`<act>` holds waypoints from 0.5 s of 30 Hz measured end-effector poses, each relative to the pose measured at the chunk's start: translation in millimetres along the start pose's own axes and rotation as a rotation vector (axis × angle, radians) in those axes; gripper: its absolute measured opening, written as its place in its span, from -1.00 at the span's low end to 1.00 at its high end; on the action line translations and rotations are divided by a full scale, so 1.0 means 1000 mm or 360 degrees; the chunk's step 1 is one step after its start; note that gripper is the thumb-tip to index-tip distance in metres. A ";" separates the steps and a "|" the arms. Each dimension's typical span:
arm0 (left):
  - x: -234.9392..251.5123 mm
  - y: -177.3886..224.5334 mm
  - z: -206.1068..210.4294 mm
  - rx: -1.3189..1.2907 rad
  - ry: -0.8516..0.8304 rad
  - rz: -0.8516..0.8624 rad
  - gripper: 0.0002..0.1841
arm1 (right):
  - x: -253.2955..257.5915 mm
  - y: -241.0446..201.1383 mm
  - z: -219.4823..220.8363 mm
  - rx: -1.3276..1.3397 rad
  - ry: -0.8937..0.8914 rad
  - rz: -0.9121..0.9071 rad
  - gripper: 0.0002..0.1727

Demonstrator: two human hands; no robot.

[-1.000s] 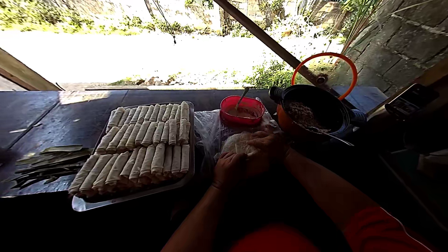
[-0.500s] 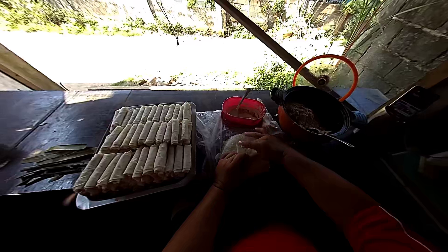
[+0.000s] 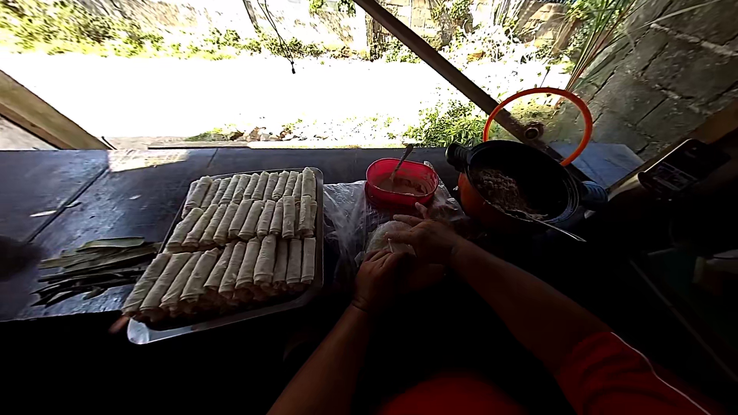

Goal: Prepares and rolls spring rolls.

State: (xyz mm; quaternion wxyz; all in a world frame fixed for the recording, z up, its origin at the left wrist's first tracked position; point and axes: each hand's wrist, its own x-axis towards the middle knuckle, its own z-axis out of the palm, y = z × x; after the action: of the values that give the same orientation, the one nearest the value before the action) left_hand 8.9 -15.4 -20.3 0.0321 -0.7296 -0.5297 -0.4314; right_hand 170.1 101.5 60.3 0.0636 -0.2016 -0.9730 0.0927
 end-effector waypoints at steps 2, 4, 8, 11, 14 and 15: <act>0.001 0.000 0.000 -0.0002 -0.0008 -0.0001 -0.80 | -0.001 0.001 -0.003 -0.0012 0.0056 0.0018 -0.44; 0.002 -0.001 -0.001 0.0018 -0.0002 0.0005 -0.79 | 0.000 -0.002 -0.004 0.0003 0.0049 -0.0036 -0.50; 0.000 0.000 0.000 0.0023 -0.0012 0.0010 -0.80 | 0.000 -0.002 -0.005 -0.0059 0.0018 0.0082 -0.38; 0.001 -0.001 0.000 0.0020 -0.0021 -0.0008 -0.78 | -0.006 0.004 -0.007 0.0033 0.0280 0.0040 -0.43; 0.001 0.000 -0.001 0.0014 -0.0002 0.0000 -0.80 | -0.008 0.003 -0.002 0.0038 -0.0019 0.0095 -0.52; 0.002 0.001 -0.001 0.0008 -0.0011 0.0001 -0.80 | -0.008 0.004 -0.003 0.0039 -0.0104 0.0143 -0.47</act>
State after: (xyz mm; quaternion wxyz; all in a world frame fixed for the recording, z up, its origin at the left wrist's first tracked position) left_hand 8.9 -15.4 -18.0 0.0322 -0.7311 -0.5306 -0.4277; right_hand 179.3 102.5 61.2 0.0300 -0.2411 -0.9633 0.1140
